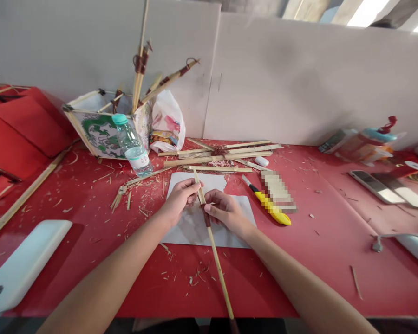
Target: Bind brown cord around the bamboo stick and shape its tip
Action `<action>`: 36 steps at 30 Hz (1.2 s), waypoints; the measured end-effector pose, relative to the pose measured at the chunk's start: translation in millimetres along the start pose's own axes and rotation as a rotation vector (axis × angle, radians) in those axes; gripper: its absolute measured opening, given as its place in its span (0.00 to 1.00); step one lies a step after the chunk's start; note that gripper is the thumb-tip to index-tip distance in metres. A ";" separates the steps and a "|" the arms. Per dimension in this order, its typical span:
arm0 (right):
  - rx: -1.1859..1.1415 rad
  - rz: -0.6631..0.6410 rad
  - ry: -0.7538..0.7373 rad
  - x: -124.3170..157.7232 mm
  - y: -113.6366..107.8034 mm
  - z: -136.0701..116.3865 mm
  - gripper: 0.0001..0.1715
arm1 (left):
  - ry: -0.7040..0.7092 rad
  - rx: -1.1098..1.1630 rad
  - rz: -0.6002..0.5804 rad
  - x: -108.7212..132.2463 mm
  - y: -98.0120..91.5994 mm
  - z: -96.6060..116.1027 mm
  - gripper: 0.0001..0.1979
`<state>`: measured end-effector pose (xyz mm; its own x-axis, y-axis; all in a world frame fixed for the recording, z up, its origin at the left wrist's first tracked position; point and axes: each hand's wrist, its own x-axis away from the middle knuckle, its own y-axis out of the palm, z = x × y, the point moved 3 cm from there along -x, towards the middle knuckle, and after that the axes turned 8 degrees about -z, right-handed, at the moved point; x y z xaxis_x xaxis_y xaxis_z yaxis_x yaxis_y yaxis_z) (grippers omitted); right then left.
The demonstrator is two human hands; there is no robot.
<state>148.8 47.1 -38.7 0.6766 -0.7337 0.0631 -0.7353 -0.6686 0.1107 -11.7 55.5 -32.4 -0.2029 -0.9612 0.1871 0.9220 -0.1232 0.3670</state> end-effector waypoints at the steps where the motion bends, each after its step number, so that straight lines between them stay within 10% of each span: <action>1: 0.015 0.000 -0.005 0.2 1.2 -0.3 0.17 | 0.004 -0.001 0.004 0.2 -0.1 0.8 0.16; 14: -0.007 0.292 -0.035 2.1 -14.0 6.2 0.15 | 0.062 -0.053 0.006 -0.3 -1.3 5.9 0.16; 23: -0.092 0.022 -0.006 2.5 -3.3 1.7 0.14 | 0.135 -0.224 -0.014 1.6 2.3 1.6 0.18; 36: -0.217 0.143 -0.002 1.5 -13.1 6.3 0.11 | 0.136 -0.410 -0.079 7.2 8.3 7.6 0.10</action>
<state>159.2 54.1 -46.3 0.5657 -0.8196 0.0913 -0.7980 -0.5162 0.3110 -7.9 49.4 -21.1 -0.2584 -0.9652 0.0413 0.9655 -0.2594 -0.0216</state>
